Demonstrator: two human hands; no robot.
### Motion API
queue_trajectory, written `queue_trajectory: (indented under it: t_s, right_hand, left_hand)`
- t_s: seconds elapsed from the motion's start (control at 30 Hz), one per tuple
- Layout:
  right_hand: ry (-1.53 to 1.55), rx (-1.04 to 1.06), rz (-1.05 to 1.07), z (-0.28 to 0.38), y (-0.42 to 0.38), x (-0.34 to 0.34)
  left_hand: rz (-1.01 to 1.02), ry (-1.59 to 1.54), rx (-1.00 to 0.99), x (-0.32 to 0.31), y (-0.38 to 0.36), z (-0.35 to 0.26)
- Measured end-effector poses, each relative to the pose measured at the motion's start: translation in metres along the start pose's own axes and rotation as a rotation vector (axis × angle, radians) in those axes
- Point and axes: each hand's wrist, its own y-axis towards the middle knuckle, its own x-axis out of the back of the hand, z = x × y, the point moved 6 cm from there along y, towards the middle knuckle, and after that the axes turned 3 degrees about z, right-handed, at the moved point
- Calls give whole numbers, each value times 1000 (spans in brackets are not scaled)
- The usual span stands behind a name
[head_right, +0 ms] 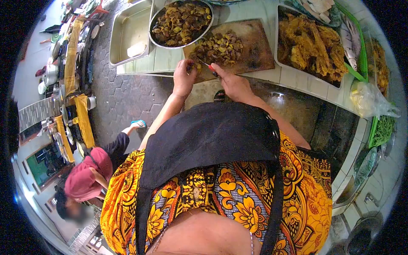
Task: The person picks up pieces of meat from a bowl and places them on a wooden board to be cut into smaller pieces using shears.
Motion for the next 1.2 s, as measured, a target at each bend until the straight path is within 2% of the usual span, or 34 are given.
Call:
queue_trajectory:
  t_s: [0.07, 0.23, 0.5, 0.6, 0.67, 0.9, 0.97, 1.07, 1.2]
  right_hand:
    - [-34, -51, 103, -7, 0, -12]
    - [-108, -60, 146, -2, 5, -18]
    - [-217, -56, 194, -9, 11, -23]
    - [-239, -66, 210, -14, 5, -22]
    - [-281, -165, 302, -23, -4, -22]
    - [-230, -142, 278, -33, -24, -5]
    - [-155, -64, 186, -25, -20, -5]
    - [-101, -59, 154, -13, -13, -11]
    - [-130, -109, 257, -10, -5, -25]
  left_hand:
    - [-2, 13, 2, -1, 1, 3]
    - [-30, -28, 28, -1, 1, -1]
    - [-6, 122, 96, -12, 5, 14]
    - [-24, 132, 66, -11, 7, 8]
    - [-37, 128, 75, -12, 6, 8]
    - [-89, 72, 91, 0, 0, 5]
    - [-84, 61, 111, 1, -6, 3]
    - [-118, 67, 120, -1, -10, 9]
    - [-178, 128, 80, 1, -16, 8]
